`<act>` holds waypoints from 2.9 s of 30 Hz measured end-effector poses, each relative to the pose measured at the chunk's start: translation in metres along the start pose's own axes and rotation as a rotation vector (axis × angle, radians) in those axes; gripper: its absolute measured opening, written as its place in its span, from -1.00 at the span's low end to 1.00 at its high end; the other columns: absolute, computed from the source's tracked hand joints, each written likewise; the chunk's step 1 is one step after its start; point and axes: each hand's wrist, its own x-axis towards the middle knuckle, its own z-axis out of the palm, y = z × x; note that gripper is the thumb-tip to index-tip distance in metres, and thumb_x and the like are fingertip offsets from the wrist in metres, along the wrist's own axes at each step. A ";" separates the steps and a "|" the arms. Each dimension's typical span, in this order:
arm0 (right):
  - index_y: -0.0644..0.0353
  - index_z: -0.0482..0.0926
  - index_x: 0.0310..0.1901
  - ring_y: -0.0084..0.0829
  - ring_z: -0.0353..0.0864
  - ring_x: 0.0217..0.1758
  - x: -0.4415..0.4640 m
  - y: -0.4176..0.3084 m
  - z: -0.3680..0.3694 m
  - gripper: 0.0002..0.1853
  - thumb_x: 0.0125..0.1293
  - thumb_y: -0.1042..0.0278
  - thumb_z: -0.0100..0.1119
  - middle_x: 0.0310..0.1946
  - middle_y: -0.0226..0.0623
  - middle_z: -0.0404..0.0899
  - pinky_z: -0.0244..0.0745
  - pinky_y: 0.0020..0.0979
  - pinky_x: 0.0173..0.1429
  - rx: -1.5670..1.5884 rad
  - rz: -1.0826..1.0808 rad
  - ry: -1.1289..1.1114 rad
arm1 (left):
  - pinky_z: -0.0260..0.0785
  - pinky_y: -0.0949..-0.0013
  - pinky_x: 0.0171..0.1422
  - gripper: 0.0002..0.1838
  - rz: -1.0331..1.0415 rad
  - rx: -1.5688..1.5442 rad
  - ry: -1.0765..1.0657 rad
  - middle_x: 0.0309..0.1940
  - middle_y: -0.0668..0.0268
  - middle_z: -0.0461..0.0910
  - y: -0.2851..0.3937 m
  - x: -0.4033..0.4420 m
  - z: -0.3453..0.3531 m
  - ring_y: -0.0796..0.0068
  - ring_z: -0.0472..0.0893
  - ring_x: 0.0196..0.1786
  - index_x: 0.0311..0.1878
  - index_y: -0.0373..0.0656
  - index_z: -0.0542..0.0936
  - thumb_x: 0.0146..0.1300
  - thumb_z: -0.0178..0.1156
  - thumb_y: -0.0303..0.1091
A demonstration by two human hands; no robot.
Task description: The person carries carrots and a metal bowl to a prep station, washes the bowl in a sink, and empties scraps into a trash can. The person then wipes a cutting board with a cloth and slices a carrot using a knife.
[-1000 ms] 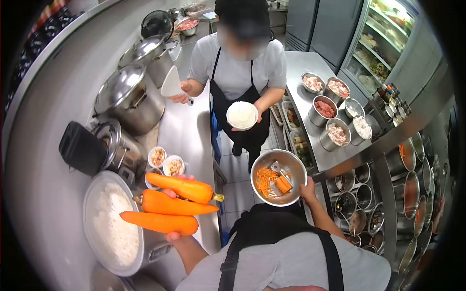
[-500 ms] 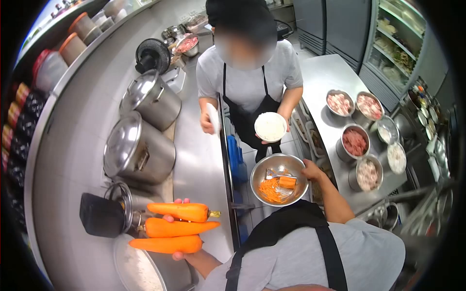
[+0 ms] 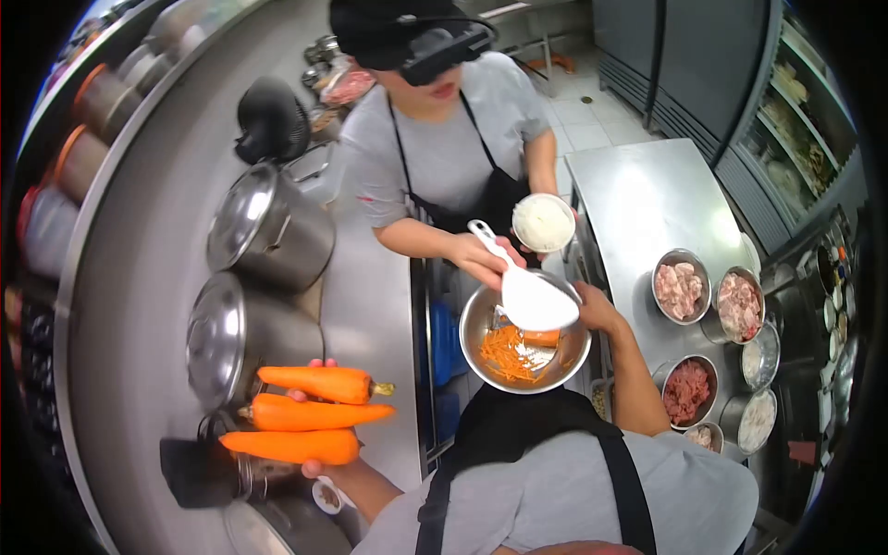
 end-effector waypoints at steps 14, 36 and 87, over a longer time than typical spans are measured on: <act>0.44 0.37 0.38 0.18 0.65 0.16 0.045 -0.051 -0.109 -0.33 0.20 0.40 0.13 0.05 0.37 0.62 0.55 -0.07 0.29 -0.112 0.438 0.660 | -0.02 -0.32 0.66 0.09 0.062 0.158 -0.293 0.43 -0.36 0.28 -0.213 0.326 -0.039 -0.37 0.28 0.51 0.49 -0.27 0.33 0.07 0.26 0.39; 0.47 0.43 0.24 0.03 0.75 -0.05 0.224 0.021 -0.185 -0.42 0.17 0.44 0.23 -0.11 0.22 0.70 0.64 -0.07 0.11 0.216 0.479 1.180 | -0.02 -0.29 0.67 0.06 0.196 0.188 -0.360 0.47 -0.31 0.24 -0.311 0.588 0.059 -0.33 0.24 0.54 0.49 -0.27 0.33 0.09 0.28 0.35; 0.27 0.46 0.19 0.14 0.71 0.04 0.347 -0.057 -0.146 -0.61 0.42 0.27 0.13 -0.05 0.17 0.68 0.57 0.00 0.16 0.560 0.932 2.089 | 0.09 -0.11 0.66 -0.08 -0.995 -0.683 -1.148 0.54 0.04 0.22 -0.712 0.792 0.346 0.02 0.26 0.57 0.52 -0.16 0.27 0.22 0.38 0.09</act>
